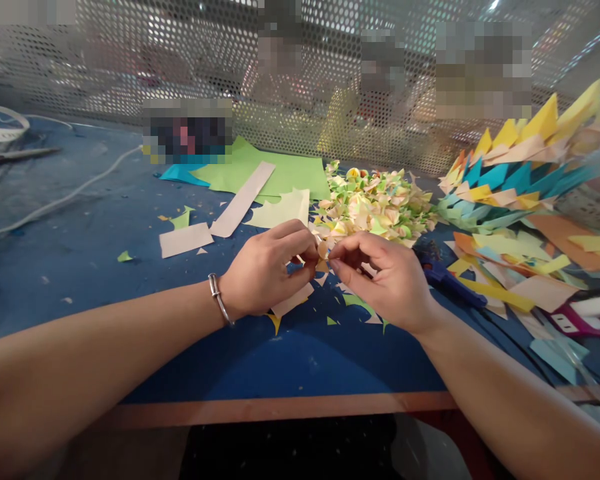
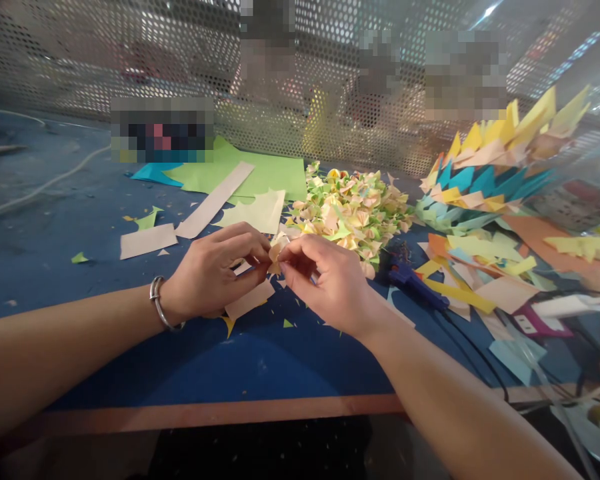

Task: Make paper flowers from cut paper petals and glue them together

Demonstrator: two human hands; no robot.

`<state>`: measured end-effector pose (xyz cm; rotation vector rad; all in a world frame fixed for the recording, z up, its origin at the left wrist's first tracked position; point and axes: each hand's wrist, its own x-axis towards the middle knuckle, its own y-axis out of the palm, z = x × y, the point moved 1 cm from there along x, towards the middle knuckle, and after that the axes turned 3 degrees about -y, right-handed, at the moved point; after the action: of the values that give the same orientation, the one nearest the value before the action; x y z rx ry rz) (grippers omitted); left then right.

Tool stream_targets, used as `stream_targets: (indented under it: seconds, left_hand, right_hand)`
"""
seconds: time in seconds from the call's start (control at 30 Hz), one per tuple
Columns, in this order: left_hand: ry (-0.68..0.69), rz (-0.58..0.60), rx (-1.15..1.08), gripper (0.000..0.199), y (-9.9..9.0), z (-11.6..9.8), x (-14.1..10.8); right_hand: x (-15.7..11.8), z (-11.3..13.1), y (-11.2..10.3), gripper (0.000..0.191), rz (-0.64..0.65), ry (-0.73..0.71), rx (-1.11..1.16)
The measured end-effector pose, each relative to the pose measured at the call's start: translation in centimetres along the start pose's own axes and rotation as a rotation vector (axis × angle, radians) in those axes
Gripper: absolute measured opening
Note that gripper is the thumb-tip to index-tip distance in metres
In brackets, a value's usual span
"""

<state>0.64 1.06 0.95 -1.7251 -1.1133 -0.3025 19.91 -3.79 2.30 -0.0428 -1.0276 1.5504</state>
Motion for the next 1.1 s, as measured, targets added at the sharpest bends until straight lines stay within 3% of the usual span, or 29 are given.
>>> stream_targets:
  seconds: [0.33,0.83,1.1]
  left_hand:
    - [-0.003,0.022,0.041,0.010,0.1,-0.1,0.0]
    - [-0.201,-0.080,-0.144,0.008,0.1,0.3,0.2]
    - [-0.293,-0.037,-0.030,0.007,0.1,0.2,1.5]
  right_hand:
    - [-0.1,0.0,0.0,0.007,0.009,0.040,0.009]
    - [-0.1,-0.6,-0.1,0.022,-0.023,0.174,0.045]
    - [-0.5,-0.2,0.5,0.010,0.187,0.115,-0.031]
